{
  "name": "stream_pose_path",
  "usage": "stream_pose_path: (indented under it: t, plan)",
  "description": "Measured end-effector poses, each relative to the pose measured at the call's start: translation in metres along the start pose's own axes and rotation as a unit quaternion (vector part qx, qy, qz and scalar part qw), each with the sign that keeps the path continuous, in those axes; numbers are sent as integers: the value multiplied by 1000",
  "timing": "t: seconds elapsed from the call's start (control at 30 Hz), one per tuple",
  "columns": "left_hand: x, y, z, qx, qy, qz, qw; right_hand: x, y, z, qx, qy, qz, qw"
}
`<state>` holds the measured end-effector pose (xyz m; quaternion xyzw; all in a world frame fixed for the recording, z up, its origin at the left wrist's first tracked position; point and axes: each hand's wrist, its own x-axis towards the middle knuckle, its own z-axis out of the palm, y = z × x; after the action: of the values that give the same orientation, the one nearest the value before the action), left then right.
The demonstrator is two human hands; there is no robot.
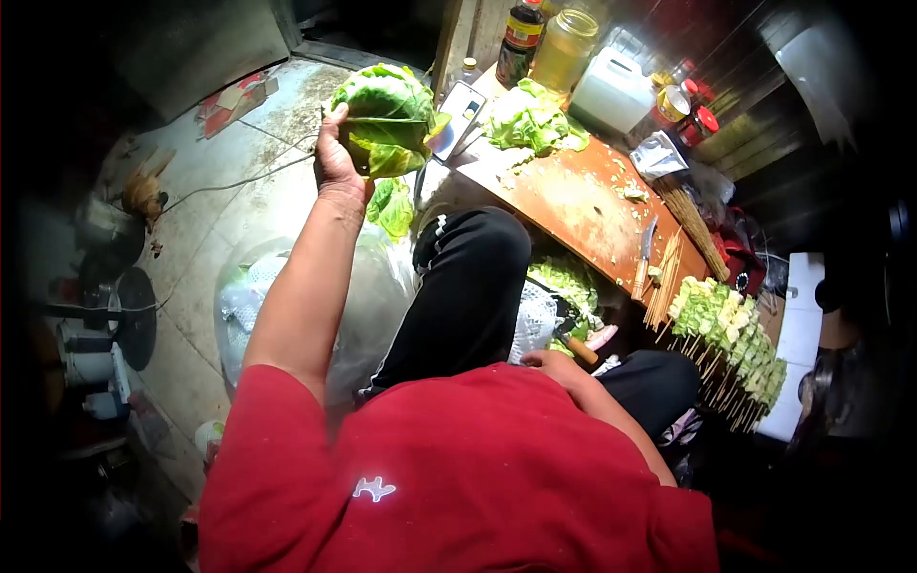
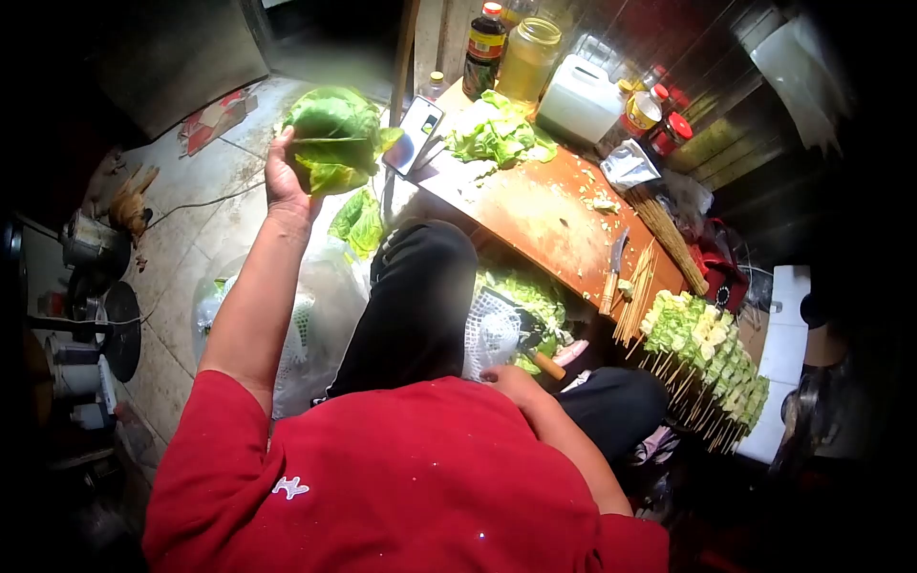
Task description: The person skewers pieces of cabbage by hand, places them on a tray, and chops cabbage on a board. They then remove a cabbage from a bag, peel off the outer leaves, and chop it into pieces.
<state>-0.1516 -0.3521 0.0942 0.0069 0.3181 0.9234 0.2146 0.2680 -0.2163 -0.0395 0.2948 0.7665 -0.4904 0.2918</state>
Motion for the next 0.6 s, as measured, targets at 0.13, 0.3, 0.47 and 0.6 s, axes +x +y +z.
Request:
stream_pose_path:
  t: [0.13,0.3,0.47,0.6]
  plan:
    - [3,-1,-4,-16,-6,25,1000,-6,-9,0,39,10,14,999]
    - [-7,6,4,4,-30,44,999,-5,-1,1,-10,30,4,999]
    - [-4,8,1,-14,-31,51,998,-3,10,-4,-118,138,7,983]
    - [-2,11,3,22,-32,52,998,-10,2,-15,-125,223,48,966]
